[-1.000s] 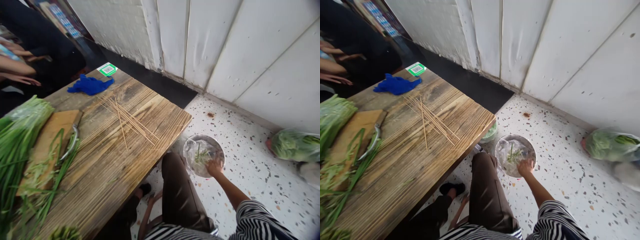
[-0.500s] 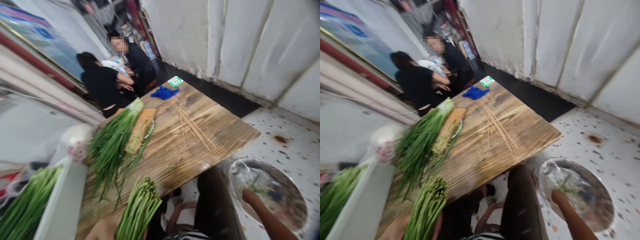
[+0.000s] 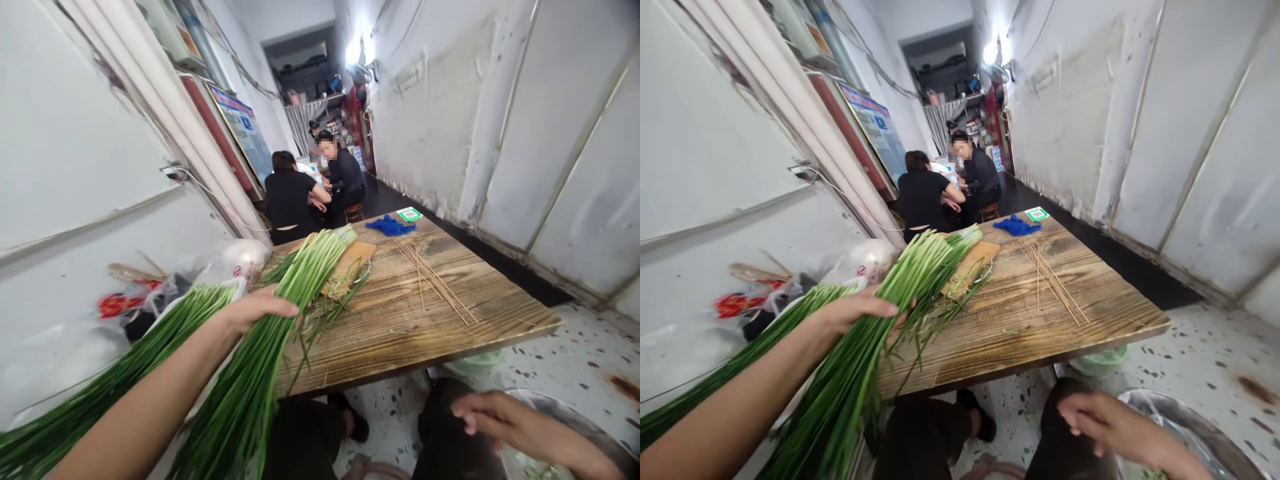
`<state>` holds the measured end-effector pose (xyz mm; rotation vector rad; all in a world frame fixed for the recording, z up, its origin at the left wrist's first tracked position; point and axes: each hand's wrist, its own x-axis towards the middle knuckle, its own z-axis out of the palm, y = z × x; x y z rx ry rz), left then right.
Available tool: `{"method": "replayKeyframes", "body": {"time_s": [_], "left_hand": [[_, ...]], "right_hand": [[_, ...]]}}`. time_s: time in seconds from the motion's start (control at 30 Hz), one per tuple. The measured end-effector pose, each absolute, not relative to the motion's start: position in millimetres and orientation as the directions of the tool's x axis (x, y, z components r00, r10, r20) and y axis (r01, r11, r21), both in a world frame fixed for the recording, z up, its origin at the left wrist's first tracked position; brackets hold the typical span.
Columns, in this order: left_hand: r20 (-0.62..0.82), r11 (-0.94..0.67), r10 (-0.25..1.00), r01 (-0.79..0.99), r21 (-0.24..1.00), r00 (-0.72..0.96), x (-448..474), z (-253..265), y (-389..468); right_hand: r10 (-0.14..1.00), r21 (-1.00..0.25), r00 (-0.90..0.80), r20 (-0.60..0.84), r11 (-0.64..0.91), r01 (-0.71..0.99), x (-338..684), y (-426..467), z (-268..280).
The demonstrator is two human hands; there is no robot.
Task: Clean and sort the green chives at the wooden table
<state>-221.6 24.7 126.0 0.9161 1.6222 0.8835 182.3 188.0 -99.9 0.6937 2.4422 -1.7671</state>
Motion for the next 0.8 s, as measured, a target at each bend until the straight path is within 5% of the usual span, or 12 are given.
{"method": "replayKeyframes", "body": {"time_s": [0.1, 0.2, 0.33, 0.53, 0.8], "left_hand": [[-0.302, 0.493, 0.859, 0.508, 0.706, -0.413, -231, 138, 79], [-0.056, 0.521, 0.851, 0.826, 0.217, -0.522, -236, 125, 131], [0.139, 0.526, 0.848, 0.846, -0.092, -0.512, -239, 87, 173], [0.193, 0.51, 0.855, 0.848, -0.145, -0.481, -241, 40, 204], [0.224, 0.463, 0.87, 0.883, -0.071, -0.439, -235, 17, 202]], "right_hand": [[0.146, -0.944, -0.968, -0.205, 0.234, 0.235, 127, 186, -23], [0.053, -0.975, -0.993, -0.109, 0.19, 0.117, 74, 190, 19], [0.25, -0.989, -0.966, -0.07, 0.107, 0.1, 0, 213, 21], [0.744, -0.972, -0.627, -0.23, -0.142, 0.188, -101, 267, 2], [0.773, -0.923, -0.516, -0.368, -0.372, 0.101, -149, 287, -23]]}}
